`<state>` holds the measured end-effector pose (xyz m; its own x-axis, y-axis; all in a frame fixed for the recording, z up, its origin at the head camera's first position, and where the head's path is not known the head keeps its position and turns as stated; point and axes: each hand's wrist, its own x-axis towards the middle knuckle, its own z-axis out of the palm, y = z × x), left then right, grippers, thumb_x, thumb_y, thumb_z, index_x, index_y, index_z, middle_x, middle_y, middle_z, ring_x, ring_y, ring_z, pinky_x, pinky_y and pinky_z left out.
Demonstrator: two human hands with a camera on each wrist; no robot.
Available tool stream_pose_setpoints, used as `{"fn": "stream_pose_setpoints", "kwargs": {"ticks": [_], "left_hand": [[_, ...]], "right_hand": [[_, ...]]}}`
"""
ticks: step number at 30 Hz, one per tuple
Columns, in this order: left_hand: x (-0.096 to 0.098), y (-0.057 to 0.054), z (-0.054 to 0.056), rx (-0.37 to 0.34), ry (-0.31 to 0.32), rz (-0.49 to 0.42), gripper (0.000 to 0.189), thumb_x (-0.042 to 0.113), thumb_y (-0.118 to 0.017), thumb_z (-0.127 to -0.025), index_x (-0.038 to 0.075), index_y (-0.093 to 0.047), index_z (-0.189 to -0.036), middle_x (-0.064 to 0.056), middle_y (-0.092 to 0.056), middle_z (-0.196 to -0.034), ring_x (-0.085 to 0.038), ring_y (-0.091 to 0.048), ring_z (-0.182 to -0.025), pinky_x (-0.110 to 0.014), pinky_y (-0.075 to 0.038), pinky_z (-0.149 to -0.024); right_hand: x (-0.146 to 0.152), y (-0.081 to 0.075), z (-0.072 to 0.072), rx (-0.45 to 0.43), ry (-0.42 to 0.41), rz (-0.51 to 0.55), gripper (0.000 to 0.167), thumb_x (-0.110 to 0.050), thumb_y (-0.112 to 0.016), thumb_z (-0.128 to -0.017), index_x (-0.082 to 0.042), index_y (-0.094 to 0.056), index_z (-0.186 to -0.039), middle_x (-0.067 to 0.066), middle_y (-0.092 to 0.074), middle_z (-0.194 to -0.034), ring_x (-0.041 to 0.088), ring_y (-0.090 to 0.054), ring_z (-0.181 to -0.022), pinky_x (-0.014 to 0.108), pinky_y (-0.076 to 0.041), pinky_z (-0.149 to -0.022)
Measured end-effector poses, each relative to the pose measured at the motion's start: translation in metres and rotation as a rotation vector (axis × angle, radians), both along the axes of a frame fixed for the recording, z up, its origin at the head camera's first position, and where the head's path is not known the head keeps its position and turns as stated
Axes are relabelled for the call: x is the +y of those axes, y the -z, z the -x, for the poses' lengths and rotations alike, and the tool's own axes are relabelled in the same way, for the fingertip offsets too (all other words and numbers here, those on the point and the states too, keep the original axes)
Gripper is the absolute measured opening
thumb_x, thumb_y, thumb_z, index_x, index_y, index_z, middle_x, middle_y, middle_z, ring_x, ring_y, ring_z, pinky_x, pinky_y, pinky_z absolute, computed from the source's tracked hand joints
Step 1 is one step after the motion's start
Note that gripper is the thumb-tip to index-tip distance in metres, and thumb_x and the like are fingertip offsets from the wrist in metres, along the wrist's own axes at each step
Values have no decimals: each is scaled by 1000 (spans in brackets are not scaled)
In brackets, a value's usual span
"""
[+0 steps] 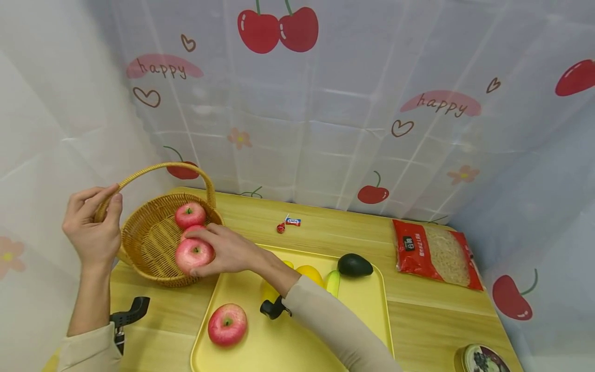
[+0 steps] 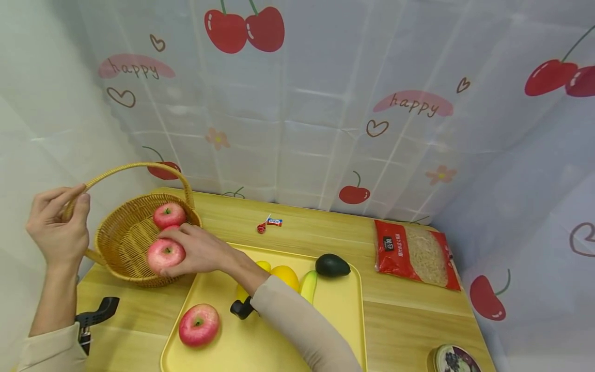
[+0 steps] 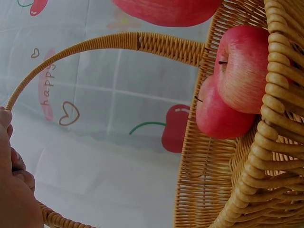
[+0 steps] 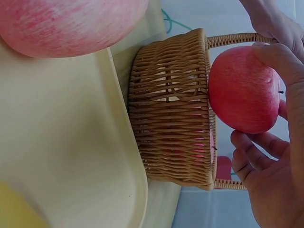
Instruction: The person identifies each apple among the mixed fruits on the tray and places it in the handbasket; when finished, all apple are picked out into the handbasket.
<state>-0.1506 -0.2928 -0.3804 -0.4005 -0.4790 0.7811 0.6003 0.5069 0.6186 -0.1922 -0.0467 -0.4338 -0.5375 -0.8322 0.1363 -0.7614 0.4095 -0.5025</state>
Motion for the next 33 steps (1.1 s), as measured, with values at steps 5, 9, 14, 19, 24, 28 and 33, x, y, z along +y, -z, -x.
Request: {"fn": "stream_pose_setpoints", "kwargs": {"ticks": [5,9,14,19,24,28,33], "left_hand": [[-1,1,0,1,8,-12,15,1,-73,-89,-9,-76,-99,-4,-68,-101,-8,-58,-96,-11,-46,-74],[-2,1,0,3,7,-9,15,1,-73,-89,-8,-77,-99,-4,-68,-102,-8,-59,-96,-11,-46,-75],[-2,1,1,3,5,3,15,2,-73,-89,-8,-77,-100,-4,-68,-103,-7,-59,-96,-11,-47,-76],[-2,1,2,8,-1,9,15,3,-73,-89,-7,-77,-99,-4,-68,-103,-7,-59,-96,-11,-46,-76],[-3,2,2,11,-2,12,15,3,-74,-89,-7,-77,-99,-4,-68,-102,-7,-59,-95,-10,-46,-74],[-3,2,1,6,-2,14,15,3,-73,-89,-7,-77,-100,-4,-68,-103,-7,-59,-96,-10,-46,-75],[-1,2,0,5,1,11,15,2,-73,-89,-7,-77,-100,-5,-68,-103,-7,-59,-96,-10,-47,-76]], "right_hand": [[-6,0,4,-3,6,-8,75,-62,-73,-80,-36,-45,-145,-10,-49,-130,1,-46,-112,13,-42,-89],[-10,0,6,-3,12,-14,75,-61,-74,-79,-35,-46,-144,-10,-49,-132,0,-47,-113,12,-42,-91],[-13,1,7,4,23,-34,78,-63,-73,-79,-34,-45,-145,-9,-49,-135,1,-48,-114,13,-42,-93],[-16,3,8,26,36,-50,79,-66,-72,-79,-34,-45,-146,-10,-49,-136,1,-48,-116,15,-43,-95],[-20,5,8,36,46,-74,78,-68,-71,-79,-35,-46,-146,-11,-48,-139,2,-48,-117,16,-44,-95],[-22,6,8,33,56,-86,78,-68,-70,-79,-36,-46,-146,-10,-47,-141,3,-48,-118,18,-44,-96],[-25,9,8,29,64,-91,80,-67,-71,-79,-35,-44,-147,-10,-47,-141,2,-48,-119,17,-44,-96]]}}
